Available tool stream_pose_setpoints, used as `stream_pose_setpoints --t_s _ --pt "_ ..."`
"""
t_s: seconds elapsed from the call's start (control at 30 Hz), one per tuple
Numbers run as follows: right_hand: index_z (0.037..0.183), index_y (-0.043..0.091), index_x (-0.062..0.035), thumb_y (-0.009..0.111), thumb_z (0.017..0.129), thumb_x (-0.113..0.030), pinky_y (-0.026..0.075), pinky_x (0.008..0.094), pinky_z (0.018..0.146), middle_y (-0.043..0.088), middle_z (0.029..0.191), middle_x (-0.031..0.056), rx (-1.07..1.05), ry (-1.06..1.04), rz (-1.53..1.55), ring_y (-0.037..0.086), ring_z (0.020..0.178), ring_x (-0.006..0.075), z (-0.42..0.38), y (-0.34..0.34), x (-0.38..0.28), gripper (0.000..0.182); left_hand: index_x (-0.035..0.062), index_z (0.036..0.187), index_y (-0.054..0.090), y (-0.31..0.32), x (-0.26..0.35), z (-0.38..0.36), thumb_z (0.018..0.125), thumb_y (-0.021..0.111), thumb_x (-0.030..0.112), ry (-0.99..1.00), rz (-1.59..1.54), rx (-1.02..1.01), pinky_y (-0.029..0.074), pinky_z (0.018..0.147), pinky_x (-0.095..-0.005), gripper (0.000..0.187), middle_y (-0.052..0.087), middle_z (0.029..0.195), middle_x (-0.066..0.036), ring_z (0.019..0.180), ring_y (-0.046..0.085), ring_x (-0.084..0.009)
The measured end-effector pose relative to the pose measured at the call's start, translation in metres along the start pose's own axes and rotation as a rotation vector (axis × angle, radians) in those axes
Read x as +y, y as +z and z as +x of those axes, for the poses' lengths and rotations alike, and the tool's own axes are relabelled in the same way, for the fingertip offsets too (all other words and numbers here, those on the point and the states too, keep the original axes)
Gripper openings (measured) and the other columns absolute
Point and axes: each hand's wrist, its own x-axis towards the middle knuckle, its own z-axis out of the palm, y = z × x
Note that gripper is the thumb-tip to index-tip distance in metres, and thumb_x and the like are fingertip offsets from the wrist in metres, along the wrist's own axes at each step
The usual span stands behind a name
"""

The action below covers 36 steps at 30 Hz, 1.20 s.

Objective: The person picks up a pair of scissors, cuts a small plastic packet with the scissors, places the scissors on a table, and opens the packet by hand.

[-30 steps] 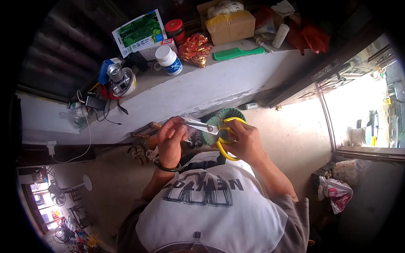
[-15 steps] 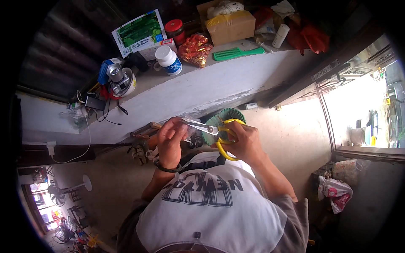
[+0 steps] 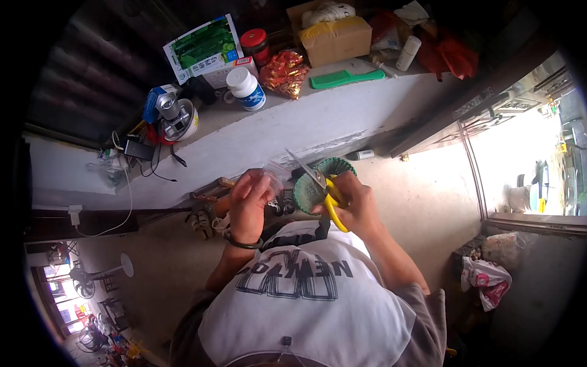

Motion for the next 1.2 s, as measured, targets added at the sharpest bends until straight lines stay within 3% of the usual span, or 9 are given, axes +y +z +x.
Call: stream_pose_setpoints --t_s 0.1,0.13,0.23,0.4,0.53,0.83,0.93,1.03,1.2 --pt "0.099 0.047 -0.0029 0.087 0.062 -0.032 0.038 0.0216 0.064 0.056 0.085 0.0044 0.011 -0.101 0.279 0.048 0.074 0.0083 0.004 0.011 0.006 0.063 0.0038 0.091 0.060 0.001 0.000 0.001 0.089 0.059 0.008 -0.037 -0.056 0.027 0.038 0.063 -0.0205 0.005 0.062 0.087 0.000 0.075 0.056 -0.0079" --pt "0.104 0.046 -0.0032 0.084 0.066 -0.034 0.040 0.0242 0.074 0.057 0.095 0.0057 -0.081 -0.096 0.174 0.051 0.085 0.0099 0.004 0.004 0.003 0.062 0.0043 0.091 0.060 0.001 0.000 0.001 0.089 0.059 0.009 -0.041 -0.069 0.031 0.038 0.063 -0.0206 0.005 0.062 0.088 0.000 0.076 0.056 -0.0082" --pt "0.106 0.047 -0.0038 0.077 0.076 -0.025 0.043 0.0257 0.075 0.059 0.096 0.0067 -0.071 0.108 0.660 0.054 0.087 0.0118 0.008 0.018 0.004 0.048 0.0062 0.090 0.060 0.005 0.000 0.000 0.089 0.059 0.010 -0.094 -0.093 0.039 0.039 0.063 -0.0200 0.004 0.061 0.087 0.002 0.075 0.055 -0.0061" --pt "0.103 0.049 -0.0048 0.071 0.079 -0.010 0.045 0.0229 0.076 0.060 0.095 0.0036 -0.047 0.173 0.814 0.057 0.081 0.0100 0.025 0.036 -0.027 0.033 0.0047 0.095 0.060 0.004 -0.013 -0.002 0.087 0.058 0.006 -0.171 -0.100 0.023 0.045 0.071 -0.0227 0.007 0.061 0.091 -0.001 0.081 0.057 -0.0093" --pt "0.101 0.049 -0.0043 0.069 0.079 -0.007 0.045 0.0239 0.075 0.056 0.085 0.0010 0.052 0.159 0.659 0.055 0.080 0.0091 0.032 0.043 -0.031 0.030 0.0066 0.092 0.061 0.006 -0.010 -0.005 0.089 0.060 0.013 -0.231 -0.067 0.038 0.039 0.062 -0.0184 0.007 0.060 0.085 0.004 0.069 0.052 -0.0032" --pt "0.099 0.050 -0.0055 0.070 0.076 -0.002 0.046 0.0236 0.068 0.055 0.085 0.0002 -0.141 0.078 0.661 0.055 0.075 0.0088 0.044 0.025 -0.041 0.031 0.0035 0.103 0.059 -0.004 0.003 -0.007 0.089 0.059 0.013 -0.277 -0.242 -0.161 0.045 0.068 -0.0198 0.017 0.063 0.094 -0.005 0.082 0.062 -0.0112" --pt "0.099 0.049 -0.0046 0.071 0.075 -0.001 0.046 0.0233 0.069 0.055 0.085 0.0010 -0.167 0.029 0.564 0.055 0.076 0.0089 0.047 0.026 -0.039 0.033 0.0035 0.104 0.060 -0.006 -0.002 -0.006 0.087 0.062 0.010 -0.216 0.059 -0.227 0.045 0.068 -0.0204 0.018 0.064 0.095 -0.005 0.082 0.062 -0.0117" --pt "0.100 0.049 -0.0038 0.071 0.076 -0.002 0.045 0.0230 0.071 0.056 0.085 0.0021 -0.149 0.082 0.612 0.055 0.078 0.0092 0.047 0.026 -0.045 0.032 0.0043 0.101 0.060 -0.011 -0.006 -0.003 0.086 0.064 0.008 -0.258 0.041 -0.278 0.045 0.068 -0.0206 0.016 0.064 0.092 -0.004 0.082 0.061 -0.0111" --pt "0.101 0.050 -0.0017 0.078 0.073 -0.007 0.043 0.0239 0.071 0.056 0.081 0.0031 -0.037 -0.043 0.466 0.052 0.076 0.0086 0.039 0.024 -0.035 0.040 0.0074 0.093 0.061 -0.008 -0.005 0.000 0.086 0.066 0.012 -0.142 -0.148 0.058 0.044 0.067 -0.0191 0.010 0.063 0.087 0.000 0.081 0.058 -0.0075"
